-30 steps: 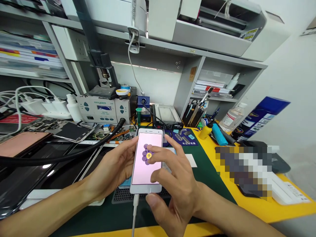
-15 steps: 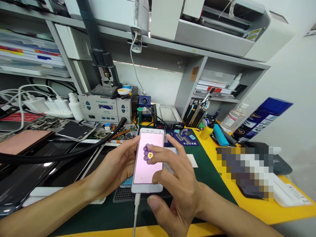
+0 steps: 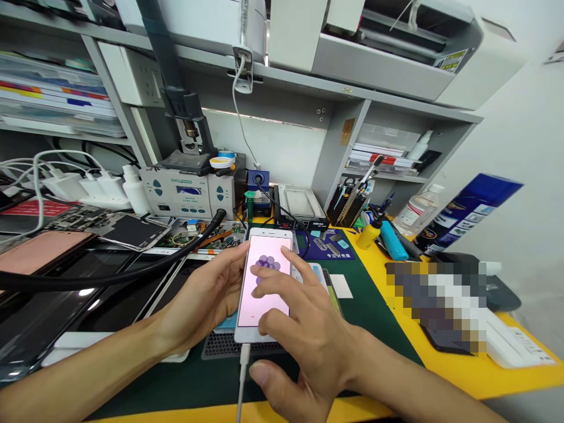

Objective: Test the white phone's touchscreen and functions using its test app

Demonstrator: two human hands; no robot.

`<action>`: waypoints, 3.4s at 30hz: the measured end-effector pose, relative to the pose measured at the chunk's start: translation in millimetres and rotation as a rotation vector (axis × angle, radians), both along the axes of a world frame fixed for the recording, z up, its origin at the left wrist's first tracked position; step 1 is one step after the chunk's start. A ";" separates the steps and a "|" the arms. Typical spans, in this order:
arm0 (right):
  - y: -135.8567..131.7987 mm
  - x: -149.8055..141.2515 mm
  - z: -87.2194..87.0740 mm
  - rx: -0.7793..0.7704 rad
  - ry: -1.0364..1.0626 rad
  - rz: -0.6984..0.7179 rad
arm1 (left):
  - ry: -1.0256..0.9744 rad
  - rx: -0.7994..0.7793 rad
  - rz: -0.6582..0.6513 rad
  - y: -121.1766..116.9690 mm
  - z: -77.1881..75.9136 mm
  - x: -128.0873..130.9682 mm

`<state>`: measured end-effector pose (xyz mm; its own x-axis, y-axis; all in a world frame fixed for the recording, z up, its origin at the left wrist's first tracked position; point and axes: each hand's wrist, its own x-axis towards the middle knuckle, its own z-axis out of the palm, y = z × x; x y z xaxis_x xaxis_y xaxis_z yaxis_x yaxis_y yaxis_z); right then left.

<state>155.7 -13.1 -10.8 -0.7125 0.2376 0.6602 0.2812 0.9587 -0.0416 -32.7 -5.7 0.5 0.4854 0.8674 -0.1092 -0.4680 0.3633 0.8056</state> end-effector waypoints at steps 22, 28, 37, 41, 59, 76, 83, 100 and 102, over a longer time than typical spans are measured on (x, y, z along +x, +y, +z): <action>-6.0 -2.1 -1.7 -0.027 0.046 -0.001 | 0.014 -0.007 -0.004 -1.0 0.6 0.3; -13.9 -2.4 0.3 -0.064 0.195 -0.104 | 0.027 -0.026 0.014 -1.1 2.1 1.4; -15.6 -2.0 1.6 -0.044 0.182 -0.083 | 0.040 -0.016 0.009 0.4 0.4 0.7; -14.4 -3.5 -4.0 -0.056 0.161 -0.077 | 0.037 -0.013 0.009 -0.2 0.2 0.2; -15.3 -2.9 4.9 -0.037 0.174 -0.089 | 0.044 -0.011 0.013 -0.2 -2.5 0.5; -19.0 -2.7 9.9 -0.027 0.235 -0.112 | 0.021 -0.012 0.014 1.2 -2.6 1.7; -18.0 -6.5 10.4 -0.037 0.310 -0.124 | 0.028 -0.010 0.014 0.4 -3.1 1.2; -17.1 -4.7 7.3 -0.052 0.326 -0.135 | 0.001 -0.026 0.012 2.1 -4.0 1.9; -16.7 -4.9 9.6 -0.046 0.328 -0.149 | 0.013 -0.025 0.014 2.1 -4.1 1.8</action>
